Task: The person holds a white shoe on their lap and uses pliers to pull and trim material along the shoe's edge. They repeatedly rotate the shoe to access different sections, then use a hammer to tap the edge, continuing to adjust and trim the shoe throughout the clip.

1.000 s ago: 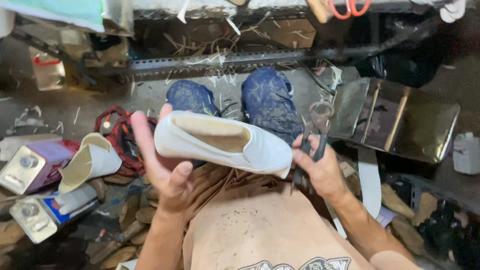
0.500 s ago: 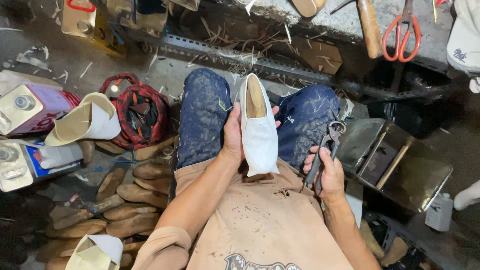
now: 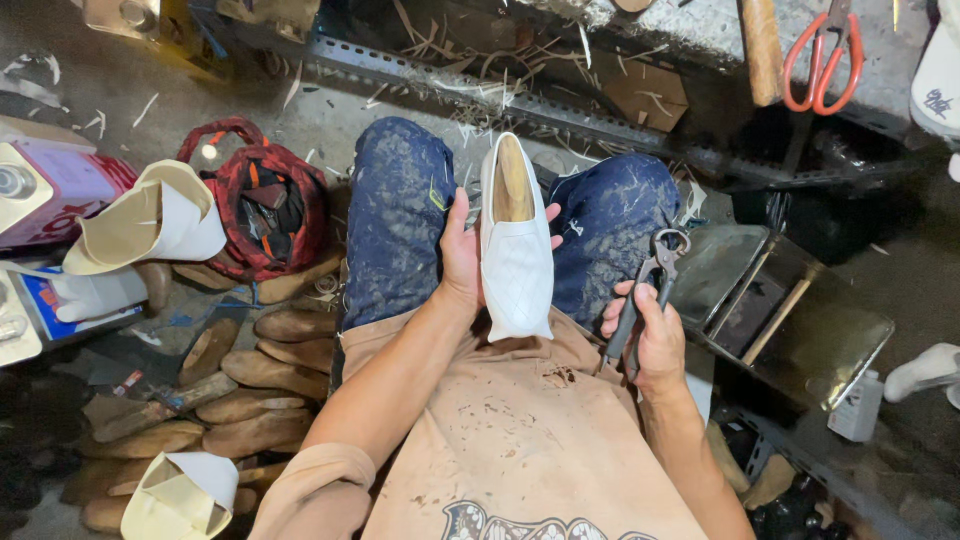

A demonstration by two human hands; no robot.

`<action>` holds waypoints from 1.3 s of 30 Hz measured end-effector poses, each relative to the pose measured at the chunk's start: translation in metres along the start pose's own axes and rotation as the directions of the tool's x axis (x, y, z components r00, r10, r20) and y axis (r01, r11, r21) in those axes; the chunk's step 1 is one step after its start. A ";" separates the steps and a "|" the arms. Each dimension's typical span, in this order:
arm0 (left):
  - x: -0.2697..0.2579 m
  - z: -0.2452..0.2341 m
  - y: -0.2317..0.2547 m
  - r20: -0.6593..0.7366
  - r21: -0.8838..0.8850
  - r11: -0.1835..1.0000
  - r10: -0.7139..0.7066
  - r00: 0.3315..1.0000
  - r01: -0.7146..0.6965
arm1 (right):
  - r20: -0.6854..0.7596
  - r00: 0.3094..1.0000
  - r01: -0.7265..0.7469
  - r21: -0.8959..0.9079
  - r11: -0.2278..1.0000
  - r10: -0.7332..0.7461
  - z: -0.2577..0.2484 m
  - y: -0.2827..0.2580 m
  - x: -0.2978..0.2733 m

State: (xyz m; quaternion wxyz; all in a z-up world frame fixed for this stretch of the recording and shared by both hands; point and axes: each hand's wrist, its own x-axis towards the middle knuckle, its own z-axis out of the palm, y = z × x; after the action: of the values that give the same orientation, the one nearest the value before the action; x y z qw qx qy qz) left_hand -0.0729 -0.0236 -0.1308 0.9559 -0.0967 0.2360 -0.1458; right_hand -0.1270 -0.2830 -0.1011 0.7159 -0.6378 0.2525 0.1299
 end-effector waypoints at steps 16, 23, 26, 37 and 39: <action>0.002 -0.003 0.000 0.027 0.024 1.000 0.006 1.000 -0.006 | -0.012 1.000 0.010 0.011 1.000 -0.009 -0.004 0.005 0.003; 0.001 0.007 -0.001 0.076 0.002 1.000 -0.015 0.997 0.015 | -0.017 1.000 0.007 0.011 1.000 -0.007 -0.007 0.009 0.004; -0.001 0.010 -0.001 0.088 0.004 0.999 -0.040 0.995 0.040 | -0.017 1.000 0.010 0.003 1.000 -0.010 -0.008 0.009 0.004; 0.005 -0.004 0.003 0.048 0.013 1.000 -0.017 0.999 0.016 | -0.005 1.000 0.008 0.012 1.000 -0.008 -0.007 0.008 0.006; 0.006 -0.006 0.003 0.045 0.013 1.000 -0.007 0.999 0.007 | -0.006 1.000 0.010 0.016 1.000 -0.010 -0.008 0.009 0.005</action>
State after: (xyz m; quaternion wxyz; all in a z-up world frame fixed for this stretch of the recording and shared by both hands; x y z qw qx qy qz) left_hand -0.0700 -0.0236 -0.1394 0.9611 -0.0946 0.2129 -0.1485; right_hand -0.1285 -0.2901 -0.1119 0.7211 -0.6335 0.2524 0.1223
